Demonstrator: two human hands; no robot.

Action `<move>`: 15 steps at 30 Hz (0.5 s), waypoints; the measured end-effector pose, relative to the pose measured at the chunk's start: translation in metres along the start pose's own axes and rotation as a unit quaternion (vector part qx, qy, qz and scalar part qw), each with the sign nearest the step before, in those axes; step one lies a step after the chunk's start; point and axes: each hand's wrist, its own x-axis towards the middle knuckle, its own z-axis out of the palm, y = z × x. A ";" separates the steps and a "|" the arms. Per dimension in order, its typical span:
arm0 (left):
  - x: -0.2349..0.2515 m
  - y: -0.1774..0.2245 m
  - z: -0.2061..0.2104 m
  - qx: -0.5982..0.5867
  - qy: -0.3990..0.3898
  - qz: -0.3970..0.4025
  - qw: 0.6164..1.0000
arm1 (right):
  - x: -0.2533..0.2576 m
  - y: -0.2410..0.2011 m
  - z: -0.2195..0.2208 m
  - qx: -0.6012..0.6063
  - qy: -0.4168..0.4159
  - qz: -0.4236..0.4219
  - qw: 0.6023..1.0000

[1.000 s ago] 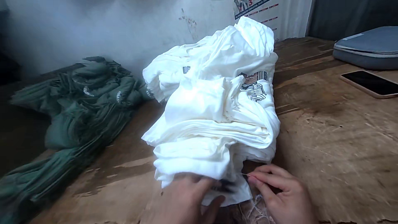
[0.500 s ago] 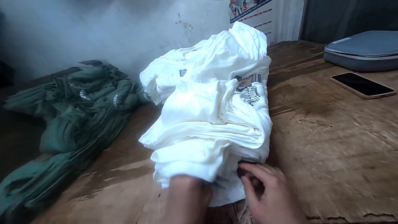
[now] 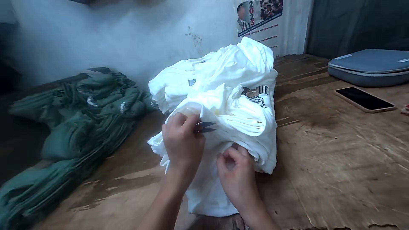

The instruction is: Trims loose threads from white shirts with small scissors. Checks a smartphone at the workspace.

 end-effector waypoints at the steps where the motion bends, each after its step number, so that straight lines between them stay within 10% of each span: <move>1: 0.002 -0.004 0.003 0.001 0.006 0.013 1.000 | 0.001 -0.002 0.002 0.023 -0.019 0.019 0.999; 7: 0.000 -0.034 0.013 -0.070 -0.018 0.108 0.991 | -0.004 0.015 -0.018 0.111 -0.213 0.036 0.970; 12: -0.047 -0.049 0.003 -0.162 0.002 0.196 0.967 | -0.026 0.010 -0.106 -0.161 -0.476 0.030 0.864; 15: -0.073 -0.042 -0.016 -0.091 -0.048 0.274 0.956 | -0.037 0.006 -0.133 -0.196 -0.458 0.048 0.866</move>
